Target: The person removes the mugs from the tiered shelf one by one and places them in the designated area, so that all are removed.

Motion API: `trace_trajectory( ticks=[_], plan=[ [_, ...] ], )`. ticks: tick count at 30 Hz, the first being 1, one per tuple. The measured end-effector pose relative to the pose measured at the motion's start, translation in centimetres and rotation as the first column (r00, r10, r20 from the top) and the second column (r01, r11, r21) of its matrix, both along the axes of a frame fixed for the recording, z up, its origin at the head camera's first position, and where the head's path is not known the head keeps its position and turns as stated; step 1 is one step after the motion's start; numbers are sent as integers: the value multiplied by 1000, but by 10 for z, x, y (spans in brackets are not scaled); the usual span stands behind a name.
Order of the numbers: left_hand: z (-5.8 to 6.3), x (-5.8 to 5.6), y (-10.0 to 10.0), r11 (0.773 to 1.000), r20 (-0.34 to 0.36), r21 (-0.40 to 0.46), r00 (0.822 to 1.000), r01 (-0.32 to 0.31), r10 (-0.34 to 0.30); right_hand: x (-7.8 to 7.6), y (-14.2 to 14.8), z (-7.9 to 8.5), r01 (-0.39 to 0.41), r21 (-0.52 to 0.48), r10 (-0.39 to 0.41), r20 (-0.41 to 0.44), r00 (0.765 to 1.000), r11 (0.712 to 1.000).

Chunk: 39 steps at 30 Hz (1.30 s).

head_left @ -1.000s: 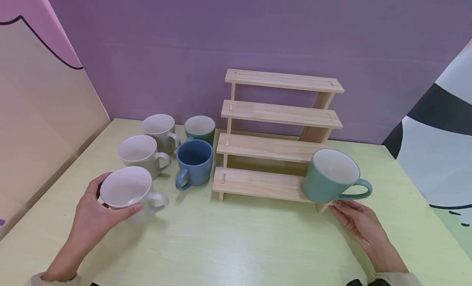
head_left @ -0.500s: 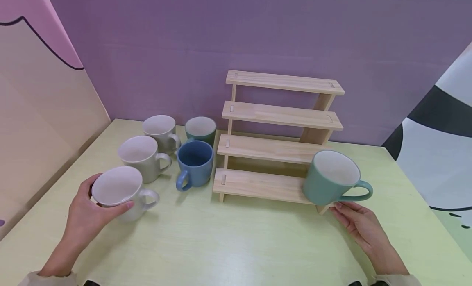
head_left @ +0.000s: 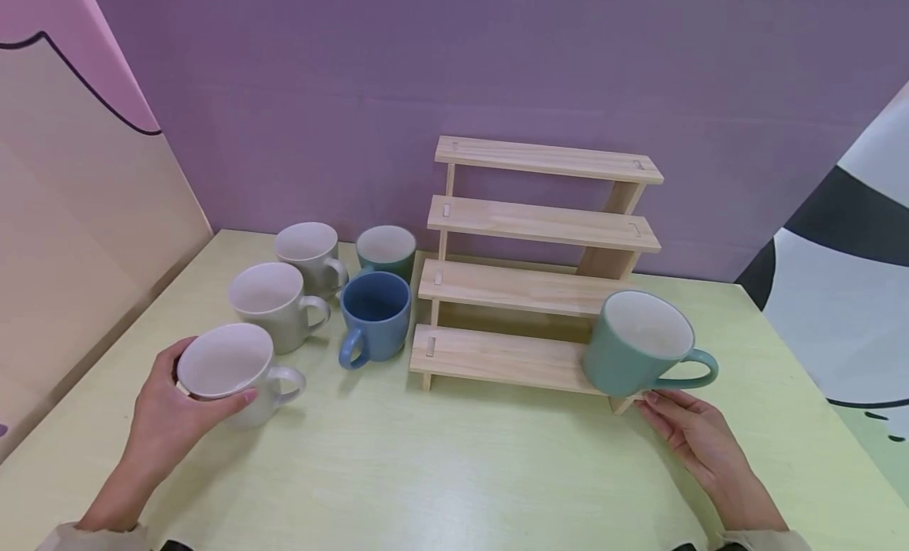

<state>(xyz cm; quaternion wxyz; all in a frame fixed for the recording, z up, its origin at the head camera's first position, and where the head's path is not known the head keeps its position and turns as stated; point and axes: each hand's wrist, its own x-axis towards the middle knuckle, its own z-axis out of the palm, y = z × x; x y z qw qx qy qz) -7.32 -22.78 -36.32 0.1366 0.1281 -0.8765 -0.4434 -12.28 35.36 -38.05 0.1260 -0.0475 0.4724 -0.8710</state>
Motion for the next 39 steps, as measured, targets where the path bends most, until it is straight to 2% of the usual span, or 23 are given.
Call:
trace_trajectory(
  ticks=[18,30,39],
  plan=[
    [-2,0,-4,992,-10,61,994,112,-112,-1,-2,0,19,14,-19,-18,1000,1000],
    [-1,2,-6,989,3,77,992,123,-123,0,-2,3,20,34,-21,26,999,999],
    [3,1,-4,988,12,82,992,127,-128,2,-1,3,21,12,-21,13,1000,1000]
  ],
)
